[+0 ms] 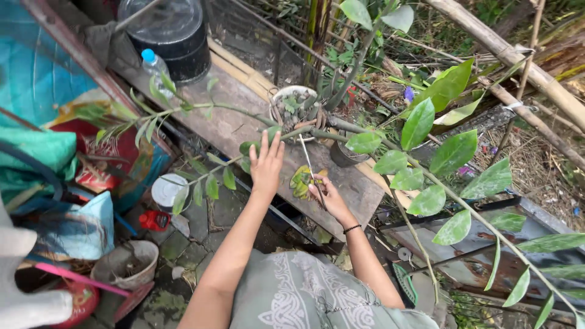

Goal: Pruning and cutting stems of a plant using shears in an outdoor garden.

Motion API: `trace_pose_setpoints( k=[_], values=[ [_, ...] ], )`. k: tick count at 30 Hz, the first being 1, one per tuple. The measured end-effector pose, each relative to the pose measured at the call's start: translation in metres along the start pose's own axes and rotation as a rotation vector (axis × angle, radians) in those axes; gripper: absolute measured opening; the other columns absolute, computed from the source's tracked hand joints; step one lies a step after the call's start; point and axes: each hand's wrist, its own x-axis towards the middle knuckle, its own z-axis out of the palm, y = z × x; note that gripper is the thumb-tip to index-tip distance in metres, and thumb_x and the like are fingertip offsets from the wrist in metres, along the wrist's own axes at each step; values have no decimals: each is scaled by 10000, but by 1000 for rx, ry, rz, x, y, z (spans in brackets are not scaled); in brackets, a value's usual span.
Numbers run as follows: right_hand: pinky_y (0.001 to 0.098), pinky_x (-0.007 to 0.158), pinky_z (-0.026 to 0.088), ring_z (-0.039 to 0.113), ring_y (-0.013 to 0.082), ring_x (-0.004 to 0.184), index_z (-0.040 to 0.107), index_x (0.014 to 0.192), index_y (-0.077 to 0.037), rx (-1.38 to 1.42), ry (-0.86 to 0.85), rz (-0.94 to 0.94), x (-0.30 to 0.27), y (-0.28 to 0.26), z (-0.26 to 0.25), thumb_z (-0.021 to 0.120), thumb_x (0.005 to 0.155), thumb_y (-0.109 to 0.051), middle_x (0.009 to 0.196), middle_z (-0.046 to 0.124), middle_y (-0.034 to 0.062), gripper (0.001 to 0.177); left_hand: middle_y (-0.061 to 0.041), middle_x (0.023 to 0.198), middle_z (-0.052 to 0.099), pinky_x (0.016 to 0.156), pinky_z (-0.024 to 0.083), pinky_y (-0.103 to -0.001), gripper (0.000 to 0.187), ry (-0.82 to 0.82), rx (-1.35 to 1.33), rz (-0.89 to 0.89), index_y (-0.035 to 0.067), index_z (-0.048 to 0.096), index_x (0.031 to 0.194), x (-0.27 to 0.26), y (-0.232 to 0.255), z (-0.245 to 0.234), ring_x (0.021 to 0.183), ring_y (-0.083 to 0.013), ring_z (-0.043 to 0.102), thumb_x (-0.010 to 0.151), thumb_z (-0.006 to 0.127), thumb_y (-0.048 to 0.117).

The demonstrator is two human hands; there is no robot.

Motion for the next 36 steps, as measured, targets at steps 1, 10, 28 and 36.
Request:
trace_pose_setpoints(
  k=[1, 10, 28, 36],
  values=[
    [239, 635, 442, 602, 73, 778, 497, 1415, -107, 1, 10, 3, 1, -1, 3, 650, 990, -311, 889, 667, -21, 496, 32, 1681, 302, 1174, 141, -523, 677, 1, -6, 9, 247, 597, 1450, 0, -7, 0, 1554, -248, 230, 788, 681, 132],
    [214, 708, 426, 449, 39, 780, 521, 1405, -96, -45, 35, -82, 1, 4, 43, 704, 999, -271, 857, 473, -75, 478, 24, 1604, 450, 1146, 183, -579, 391, 44, -460, -91, 214, 728, 1245, 7, -26, 5, 1540, -267, 299, 855, 727, 238],
    [225, 629, 352, 374, 49, 716, 539, 1360, -105, -98, 61, -81, 1, -6, 51, 708, 988, -225, 784, 392, -78, 426, -19, 1614, 435, 1159, 132, -575, 417, 42, -373, -101, 182, 743, 1234, 21, -24, -3, 1522, -288, 314, 841, 769, 318],
    [205, 600, 323, 352, 29, 689, 560, 1340, -76, -58, 71, -99, 4, -9, 55, 722, 984, -197, 768, 386, -91, 410, -18, 1598, 453, 1165, 140, -568, 367, 44, -393, -109, 173, 765, 1176, 23, -24, -1, 1491, -288, 357, 842, 772, 324]
  ],
)
